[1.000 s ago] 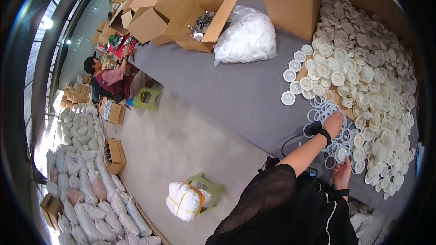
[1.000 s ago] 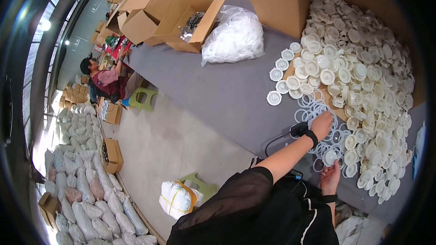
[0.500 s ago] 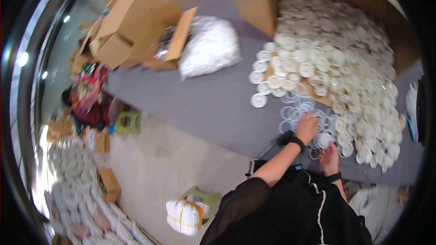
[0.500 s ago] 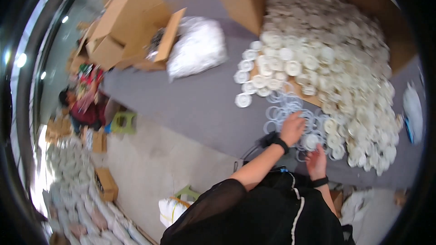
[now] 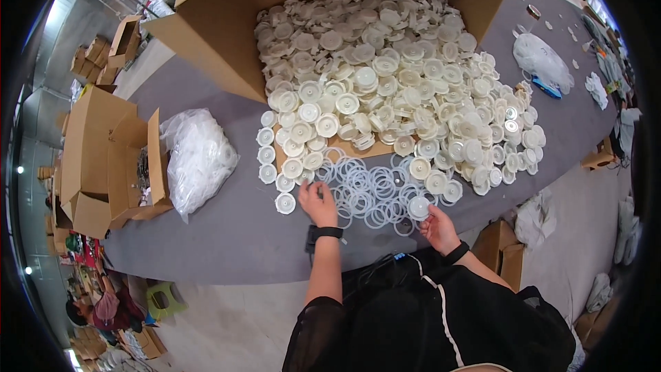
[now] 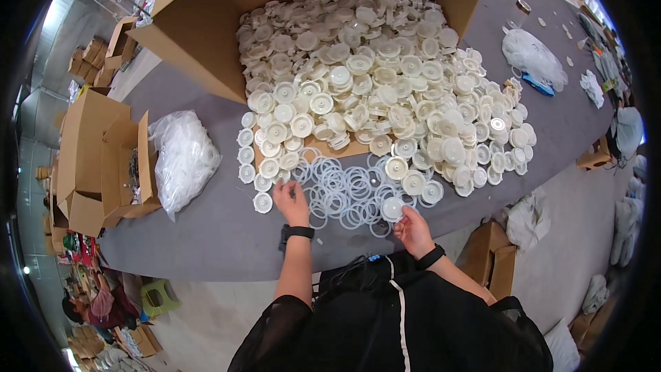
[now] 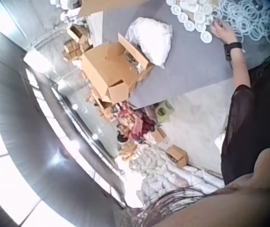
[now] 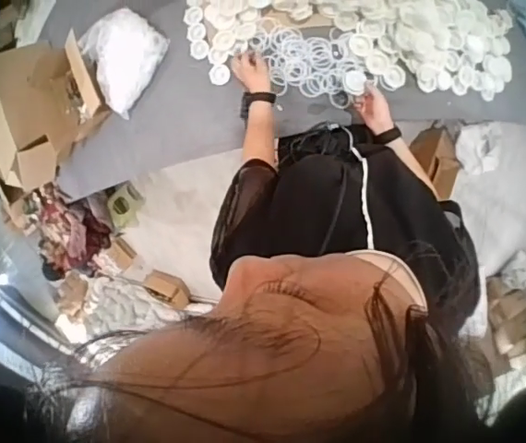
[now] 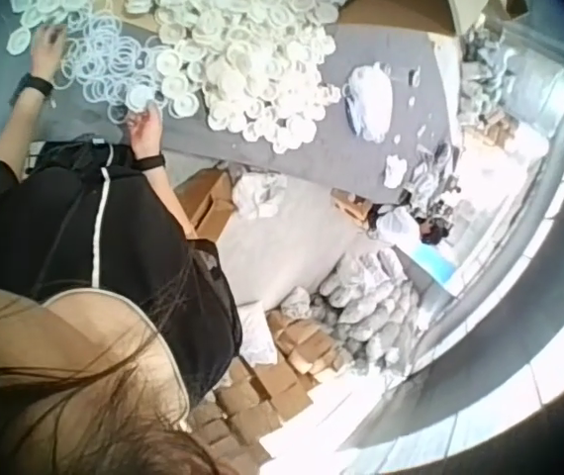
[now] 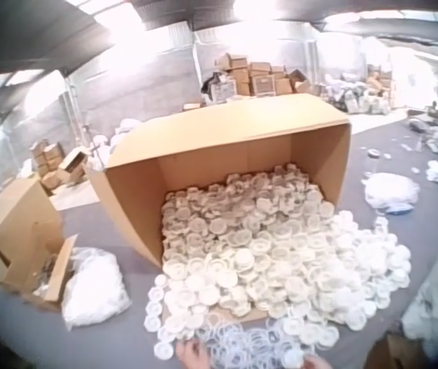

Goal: The recorder picks up small white plastic caps and rings from a large box, inspecting or assembling them before placing them back or into a separate container.

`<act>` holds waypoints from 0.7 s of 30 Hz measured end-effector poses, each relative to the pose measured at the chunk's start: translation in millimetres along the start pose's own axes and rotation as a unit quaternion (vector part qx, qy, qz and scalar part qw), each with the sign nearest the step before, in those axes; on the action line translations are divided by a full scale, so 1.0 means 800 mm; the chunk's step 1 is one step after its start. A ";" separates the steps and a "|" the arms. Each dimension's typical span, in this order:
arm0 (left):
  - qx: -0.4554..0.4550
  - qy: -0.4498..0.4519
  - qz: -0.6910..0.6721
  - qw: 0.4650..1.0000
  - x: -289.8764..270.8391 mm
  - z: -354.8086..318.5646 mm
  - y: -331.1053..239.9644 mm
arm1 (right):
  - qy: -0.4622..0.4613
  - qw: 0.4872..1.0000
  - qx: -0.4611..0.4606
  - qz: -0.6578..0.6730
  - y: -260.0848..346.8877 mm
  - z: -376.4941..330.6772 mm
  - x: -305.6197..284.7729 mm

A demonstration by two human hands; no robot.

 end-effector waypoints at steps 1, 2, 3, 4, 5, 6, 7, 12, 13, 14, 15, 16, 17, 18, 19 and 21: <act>-0.001 -0.001 0.001 1.000 -0.004 0.003 0.012 | 0.001 1.000 0.001 0.000 0.000 -0.002 0.004; 0.017 0.027 0.053 0.998 0.003 0.007 0.021 | 0.007 1.000 0.001 0.003 0.000 -0.003 0.009; 0.036 0.057 0.104 0.992 0.010 0.011 0.020 | 0.013 1.000 -0.002 0.006 0.002 -0.003 0.013; 0.035 0.057 0.104 0.992 0.008 0.012 0.024 | 0.013 1.000 -0.002 0.006 0.001 -0.002 0.012; 0.037 0.075 0.106 0.991 0.011 0.012 0.028 | 0.012 1.000 0.003 0.002 -0.002 -0.001 0.010; 0.041 0.096 0.107 0.989 0.016 0.013 0.026 | 0.009 1.000 0.005 -0.002 -0.003 -0.001 0.009; 0.044 0.117 0.107 0.986 0.021 0.012 0.024 | 0.007 1.000 0.003 -0.002 -0.003 0.000 0.010; -0.003 0.139 -0.014 0.990 0.023 -0.022 0.014 | 0.003 0.999 0.013 -0.036 -0.012 0.004 0.026; -0.008 0.091 -0.069 0.993 0.010 -0.029 0.006 | -0.013 0.999 0.014 -0.047 -0.013 0.002 0.030; 0.003 0.062 -0.072 0.996 0.001 -0.038 -0.007 | -0.004 0.998 0.013 -0.053 -0.013 0.005 0.033; 0.016 0.044 -0.081 0.996 -0.009 -0.046 -0.019 | 0.015 0.998 0.008 -0.054 -0.014 0.005 0.040; 0.001 0.060 -0.122 0.991 -0.007 -0.053 -0.019 | 0.010 0.997 0.007 -0.072 -0.013 0.005 0.047; -0.013 0.078 -0.162 0.984 -0.004 -0.059 -0.021 | 0.004 0.996 0.006 -0.089 -0.013 0.004 0.054; -0.097 0.127 -0.266 0.951 0.007 -0.067 -0.021 | 0.034 0.995 -0.004 -0.091 -0.015 0.008 0.062; -0.096 0.138 -0.274 0.947 0.007 -0.073 -0.033 | 0.064 0.993 -0.013 -0.096 -0.018 0.011 0.072; -0.244 0.194 -0.527 0.790 0.045 -0.100 -0.031 | 0.097 0.991 -0.019 -0.095 -0.022 0.015 0.085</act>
Point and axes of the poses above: each hand's wrist, its own z-axis towards the middle knuckle, its own x-axis out of the palm, y = z × x, the point moved 10 cm from there along z, towards the middle knuckle, and after that the axes turned 10 degrees about y, right-handed, at the moved point
